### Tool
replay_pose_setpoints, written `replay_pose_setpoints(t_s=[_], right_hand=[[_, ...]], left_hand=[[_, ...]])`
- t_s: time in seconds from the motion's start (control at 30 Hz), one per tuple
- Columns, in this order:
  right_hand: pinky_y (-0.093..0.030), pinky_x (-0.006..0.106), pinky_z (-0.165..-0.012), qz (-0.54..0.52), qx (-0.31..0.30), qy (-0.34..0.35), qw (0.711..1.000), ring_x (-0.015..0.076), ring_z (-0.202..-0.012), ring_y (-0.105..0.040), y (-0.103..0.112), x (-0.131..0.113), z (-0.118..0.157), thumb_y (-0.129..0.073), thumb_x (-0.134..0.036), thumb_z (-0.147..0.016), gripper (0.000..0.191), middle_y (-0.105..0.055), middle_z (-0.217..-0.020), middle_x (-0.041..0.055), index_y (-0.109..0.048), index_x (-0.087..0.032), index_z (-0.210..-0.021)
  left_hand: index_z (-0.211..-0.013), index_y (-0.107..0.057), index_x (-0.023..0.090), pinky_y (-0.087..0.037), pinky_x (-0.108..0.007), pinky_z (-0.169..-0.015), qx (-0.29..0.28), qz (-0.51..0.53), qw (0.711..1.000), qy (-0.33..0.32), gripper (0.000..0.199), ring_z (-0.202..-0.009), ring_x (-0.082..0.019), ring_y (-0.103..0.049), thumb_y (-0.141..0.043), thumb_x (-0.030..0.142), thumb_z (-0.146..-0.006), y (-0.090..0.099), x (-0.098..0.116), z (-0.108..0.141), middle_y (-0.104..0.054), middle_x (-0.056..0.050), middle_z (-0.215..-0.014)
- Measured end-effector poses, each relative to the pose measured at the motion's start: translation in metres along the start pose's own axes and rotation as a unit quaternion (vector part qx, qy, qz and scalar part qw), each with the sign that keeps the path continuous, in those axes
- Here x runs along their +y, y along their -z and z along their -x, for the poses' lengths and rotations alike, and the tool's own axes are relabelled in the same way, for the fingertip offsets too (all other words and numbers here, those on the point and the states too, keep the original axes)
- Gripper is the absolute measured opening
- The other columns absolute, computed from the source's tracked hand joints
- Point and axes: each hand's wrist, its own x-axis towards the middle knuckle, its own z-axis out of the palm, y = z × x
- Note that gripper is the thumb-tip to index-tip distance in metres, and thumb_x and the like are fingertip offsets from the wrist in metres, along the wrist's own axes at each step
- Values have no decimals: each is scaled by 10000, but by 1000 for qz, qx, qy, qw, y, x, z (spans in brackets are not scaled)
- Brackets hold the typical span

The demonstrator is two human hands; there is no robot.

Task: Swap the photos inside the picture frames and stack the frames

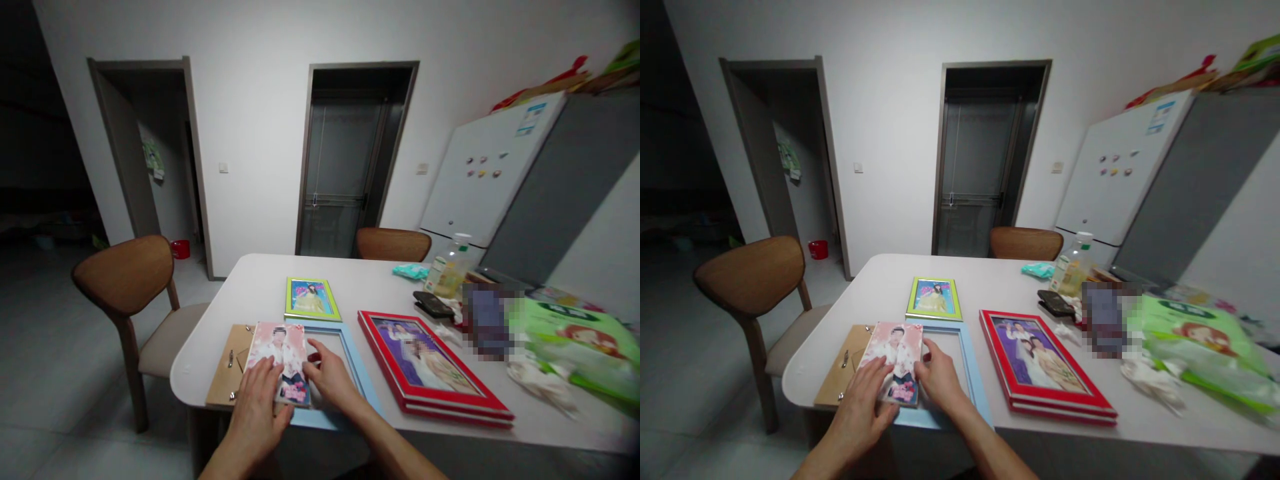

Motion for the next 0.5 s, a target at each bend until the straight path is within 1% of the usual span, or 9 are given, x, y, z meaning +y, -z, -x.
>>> replay_pose_setpoints(t_s=[0.07,0.13,0.17,0.23,0.3,0.37,0.4,0.47,0.5], right_hand=[[-423,219,-534,-74,7,-14,997,110,-526,-535,-10,-10,-4,-467,-152,-617,493,-611,-680,15,-477,-138,-1110],[-410,210,-481,-154,25,-13,988,92,-472,-500,-12,-25,-6,-469,-156,-623,507,-585,-647,-6,-450,-135,-1129],[-406,206,-465,-196,31,-3,980,85,-464,-489,-10,-34,-6,-475,-172,-635,516,-577,-665,-9,-426,-139,-1148],[-417,205,-472,-271,33,26,962,85,-507,-506,-3,-49,-5,-489,-229,-666,536,-571,-745,1,-373,-161,-1185],[-444,222,-529,-307,37,36,950,104,-607,-543,4,-55,-2,-495,-301,-690,531,-567,-832,26,-366,-168,-1187],[-457,241,-576,-296,52,-2,954,126,-681,-560,8,-49,1,-501,-353,-688,518,-569,-868,45,-403,-161,-1159],[-459,245,-572,-284,56,-43,956,132,-678,-566,8,-42,2,-506,-366,-680,521,-576,-854,45,-412,-159,-1149],[-457,241,-531,-276,56,-121,952,135,-629,-576,8,-24,4,-498,-368,-677,545,-596,-782,30,-381,-168,-1171],[-453,236,-508,-284,60,-140,946,136,-601,-579,8,-15,4,-482,-351,-684,559,-605,-742,20,-343,-172,-1195]], left_hand=[[-1170,-433,123,-280,-491,-946,-14,0,1000,-2,556,-1153,-296,-345,-524,222,-631,-4,5,-4,-414,-147,-1247],[-1187,-414,109,-278,-484,-952,-1,8,1000,0,575,-1167,-292,-328,-481,150,-617,-6,8,-11,-395,-147,-1263],[-1183,-418,101,-277,-469,-958,17,23,1000,-1,566,-1168,-278,-331,-447,116,-618,-5,9,-15,-403,-144,-1258],[-1158,-445,92,-290,-426,-964,71,82,994,-4,510,-1149,-238,-370,-375,81,-653,0,12,-25,-449,-137,-1222],[-1133,-467,104,-318,-390,-951,131,173,976,9,434,-1101,-208,-431,-325,101,-723,8,18,-35,-502,-127,-1171],[-1109,-484,128,-345,-372,-927,178,283,941,52,369,-1054,-202,-477,-335,165,-774,15,28,-41,-543,-112,-1122],[-1092,-494,135,-361,-367,-910,192,347,914,84,346,-1032,-207,-496,-360,203,-780,16,34,-43,-562,-106,-1094],[-1052,-513,129,-402,-360,-861,193,490,838,144,336,-982,-224,-532,-415,273,-765,11,47,-44,-601,-101,-1023],[-1034,-519,119,-422,-358,-833,179,554,796,166,348,-958,-234,-546,-437,300,-750,6,52,-43,-616,-104,-988]])
